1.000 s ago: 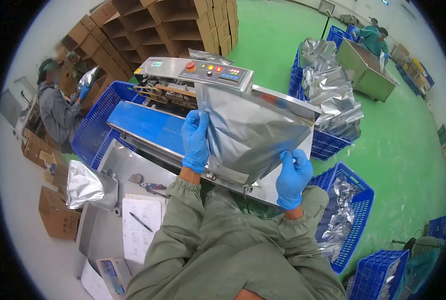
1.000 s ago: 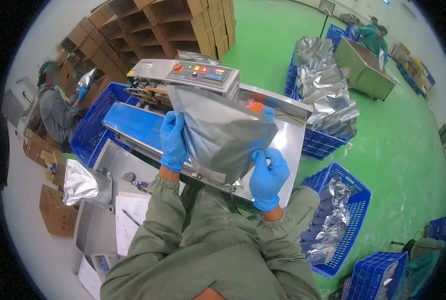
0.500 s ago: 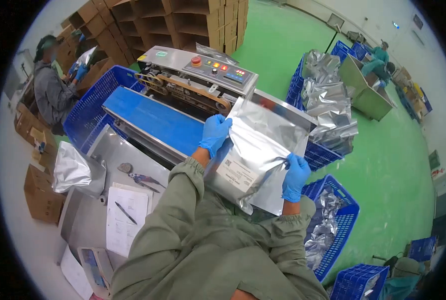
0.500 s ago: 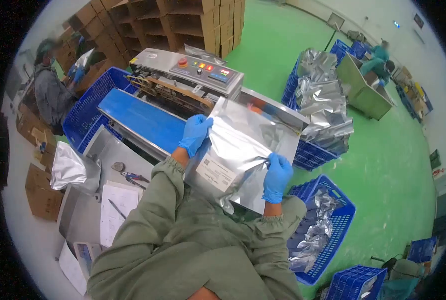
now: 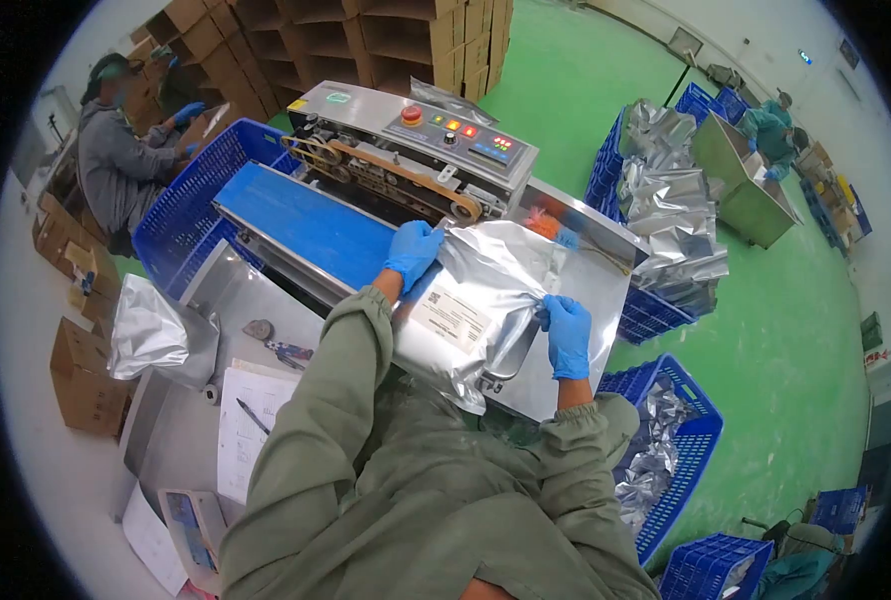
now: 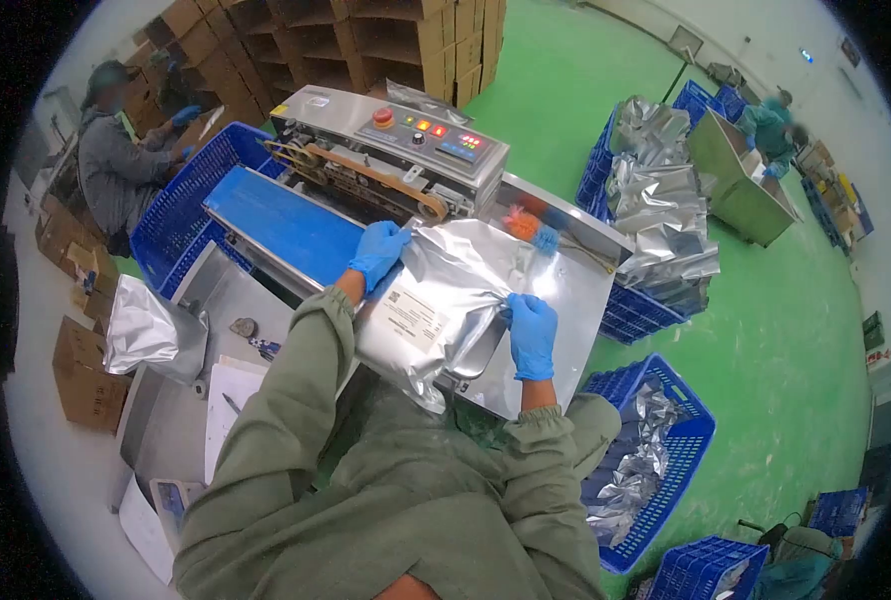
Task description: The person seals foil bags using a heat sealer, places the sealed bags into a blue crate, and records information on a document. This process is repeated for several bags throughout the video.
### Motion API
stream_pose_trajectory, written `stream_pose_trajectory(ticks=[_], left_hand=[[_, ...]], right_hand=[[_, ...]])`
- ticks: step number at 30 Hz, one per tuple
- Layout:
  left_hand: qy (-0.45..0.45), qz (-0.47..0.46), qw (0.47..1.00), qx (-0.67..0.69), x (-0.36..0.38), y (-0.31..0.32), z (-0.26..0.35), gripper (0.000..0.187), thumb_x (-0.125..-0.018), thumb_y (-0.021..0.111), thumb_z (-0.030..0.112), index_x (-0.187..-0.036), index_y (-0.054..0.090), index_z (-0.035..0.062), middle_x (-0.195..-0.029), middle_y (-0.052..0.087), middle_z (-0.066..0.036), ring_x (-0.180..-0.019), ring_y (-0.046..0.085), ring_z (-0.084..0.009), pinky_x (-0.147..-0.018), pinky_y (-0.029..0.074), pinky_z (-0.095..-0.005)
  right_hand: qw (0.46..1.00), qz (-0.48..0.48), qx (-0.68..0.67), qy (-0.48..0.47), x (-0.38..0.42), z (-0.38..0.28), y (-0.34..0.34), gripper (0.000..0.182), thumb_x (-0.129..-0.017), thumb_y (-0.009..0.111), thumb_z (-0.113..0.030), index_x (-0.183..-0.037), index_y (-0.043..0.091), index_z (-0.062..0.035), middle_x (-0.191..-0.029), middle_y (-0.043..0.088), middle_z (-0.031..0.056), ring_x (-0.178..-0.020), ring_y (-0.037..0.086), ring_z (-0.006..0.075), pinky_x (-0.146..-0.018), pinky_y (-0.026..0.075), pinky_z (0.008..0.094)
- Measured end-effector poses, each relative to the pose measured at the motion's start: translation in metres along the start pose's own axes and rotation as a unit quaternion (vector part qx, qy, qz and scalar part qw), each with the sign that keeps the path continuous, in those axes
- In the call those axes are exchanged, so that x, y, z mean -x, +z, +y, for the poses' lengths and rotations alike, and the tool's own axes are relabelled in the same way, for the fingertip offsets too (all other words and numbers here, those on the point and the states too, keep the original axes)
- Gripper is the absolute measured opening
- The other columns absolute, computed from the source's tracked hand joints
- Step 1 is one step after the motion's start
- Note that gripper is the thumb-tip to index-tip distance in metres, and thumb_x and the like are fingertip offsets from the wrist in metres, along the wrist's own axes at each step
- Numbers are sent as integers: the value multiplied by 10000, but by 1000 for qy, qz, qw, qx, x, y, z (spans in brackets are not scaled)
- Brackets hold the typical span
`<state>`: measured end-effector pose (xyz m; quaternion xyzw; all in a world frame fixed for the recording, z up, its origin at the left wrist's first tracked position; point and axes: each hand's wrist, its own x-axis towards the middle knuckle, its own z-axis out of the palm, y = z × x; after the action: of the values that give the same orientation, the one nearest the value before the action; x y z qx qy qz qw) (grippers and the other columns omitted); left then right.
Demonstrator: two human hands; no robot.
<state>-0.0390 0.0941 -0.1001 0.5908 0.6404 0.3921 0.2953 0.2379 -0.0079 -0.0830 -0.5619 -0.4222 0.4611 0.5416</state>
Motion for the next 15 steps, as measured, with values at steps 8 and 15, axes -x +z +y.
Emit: stream_pose_trajectory(ticks=[8, 15], left_hand=[[4, 53, 995, -88, -7, -65, -18, 350, -797, 586, 345, -804, 646, 0, -778, 634, -192, -727, 614, -318, -695, 475, -379], [169, 250, 952, -43, 64, -92, 82, 179, -840, 609, 190, -939, 640, 44, -927, 644, -88, -864, 592, -205, -773, 453, -322]], right_hand=[[992, -93, -36, 75, -18, -6, 60, 183, -810, 622, -163, -746, 636, 8, -607, 578, 36, -488, 501, 94, -462, 401, 228], [991, -135, 10, 23, -38, 14, 122, 305, -806, 610, -246, -694, 641, 36, -594, 624, 105, -511, 577, 158, -490, 439, 295]])
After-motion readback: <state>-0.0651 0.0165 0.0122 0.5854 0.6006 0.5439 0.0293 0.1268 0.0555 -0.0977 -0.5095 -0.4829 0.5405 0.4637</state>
